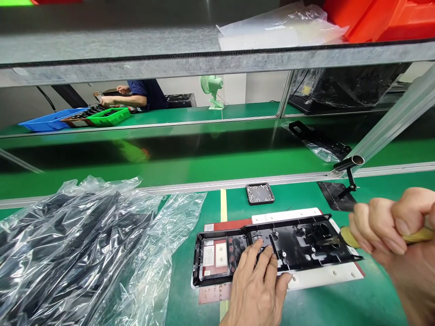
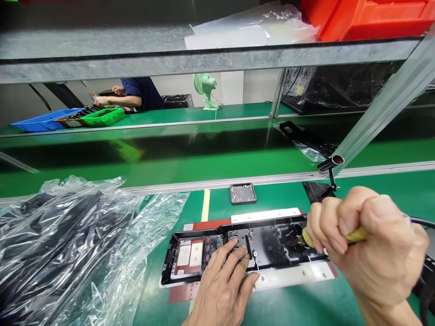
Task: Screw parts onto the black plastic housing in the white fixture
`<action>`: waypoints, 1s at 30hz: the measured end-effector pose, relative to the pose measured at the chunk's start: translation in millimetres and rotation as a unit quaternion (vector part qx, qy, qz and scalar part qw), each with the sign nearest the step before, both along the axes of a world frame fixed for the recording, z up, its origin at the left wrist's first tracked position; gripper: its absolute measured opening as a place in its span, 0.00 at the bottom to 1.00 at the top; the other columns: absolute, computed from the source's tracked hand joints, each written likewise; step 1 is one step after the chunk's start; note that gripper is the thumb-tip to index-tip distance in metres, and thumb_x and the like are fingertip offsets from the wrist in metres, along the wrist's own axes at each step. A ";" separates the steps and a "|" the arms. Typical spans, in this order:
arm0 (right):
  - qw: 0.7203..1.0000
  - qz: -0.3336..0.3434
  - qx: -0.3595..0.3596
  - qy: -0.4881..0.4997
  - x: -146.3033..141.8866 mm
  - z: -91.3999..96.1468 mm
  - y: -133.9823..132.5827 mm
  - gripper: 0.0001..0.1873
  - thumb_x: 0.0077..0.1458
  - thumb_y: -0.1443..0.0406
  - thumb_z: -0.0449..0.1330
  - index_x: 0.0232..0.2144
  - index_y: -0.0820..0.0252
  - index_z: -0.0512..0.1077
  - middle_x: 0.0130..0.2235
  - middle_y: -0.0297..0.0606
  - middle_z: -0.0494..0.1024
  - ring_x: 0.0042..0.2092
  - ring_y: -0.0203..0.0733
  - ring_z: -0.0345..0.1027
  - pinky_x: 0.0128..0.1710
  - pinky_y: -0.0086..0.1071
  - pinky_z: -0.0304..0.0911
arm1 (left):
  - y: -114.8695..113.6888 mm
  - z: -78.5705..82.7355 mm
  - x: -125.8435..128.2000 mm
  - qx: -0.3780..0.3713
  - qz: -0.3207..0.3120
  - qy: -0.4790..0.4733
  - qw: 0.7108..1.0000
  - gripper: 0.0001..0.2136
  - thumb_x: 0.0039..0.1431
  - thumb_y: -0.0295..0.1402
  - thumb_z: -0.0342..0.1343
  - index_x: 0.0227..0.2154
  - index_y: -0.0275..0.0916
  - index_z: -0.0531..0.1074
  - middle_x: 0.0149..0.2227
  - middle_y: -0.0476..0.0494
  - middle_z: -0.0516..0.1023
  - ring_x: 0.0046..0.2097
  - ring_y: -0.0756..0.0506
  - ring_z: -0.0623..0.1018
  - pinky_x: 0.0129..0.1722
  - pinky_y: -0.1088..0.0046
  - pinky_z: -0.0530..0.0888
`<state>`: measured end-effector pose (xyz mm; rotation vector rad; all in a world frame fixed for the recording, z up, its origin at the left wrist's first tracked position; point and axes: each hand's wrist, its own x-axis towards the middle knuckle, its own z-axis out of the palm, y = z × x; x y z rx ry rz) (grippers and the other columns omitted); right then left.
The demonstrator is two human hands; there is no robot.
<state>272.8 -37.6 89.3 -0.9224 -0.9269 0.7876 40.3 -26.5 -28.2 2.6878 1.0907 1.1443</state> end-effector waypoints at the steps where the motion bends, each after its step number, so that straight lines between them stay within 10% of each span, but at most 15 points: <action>1: 1.000 -0.003 -0.002 -0.002 -4.3 1.8 1.5 0.24 0.66 0.54 0.50 0.20 0.56 0.66 0.14 0.32 0.58 0.16 0.38 0.54 0.15 0.35 0.55 | -0.3 0.6 0.3 -0.001 0.001 -0.001 1.000 0.16 0.74 0.38 0.46 0.45 0.36 0.78 0.50 0.42 0.83 0.55 0.34 0.79 0.47 0.55 0.79; 30: 0.999 0.012 -0.053 0.003 -29.6 4.9 12.7 0.24 0.59 0.55 0.62 0.16 0.58 0.63 0.13 0.32 0.55 0.15 0.35 0.51 0.12 0.31 0.51 | -1.0 5.8 0.5 -0.025 -0.001 -0.002 1.000 0.16 0.74 0.38 0.47 0.46 0.35 0.78 0.51 0.44 0.82 0.56 0.36 0.78 0.48 0.55 0.79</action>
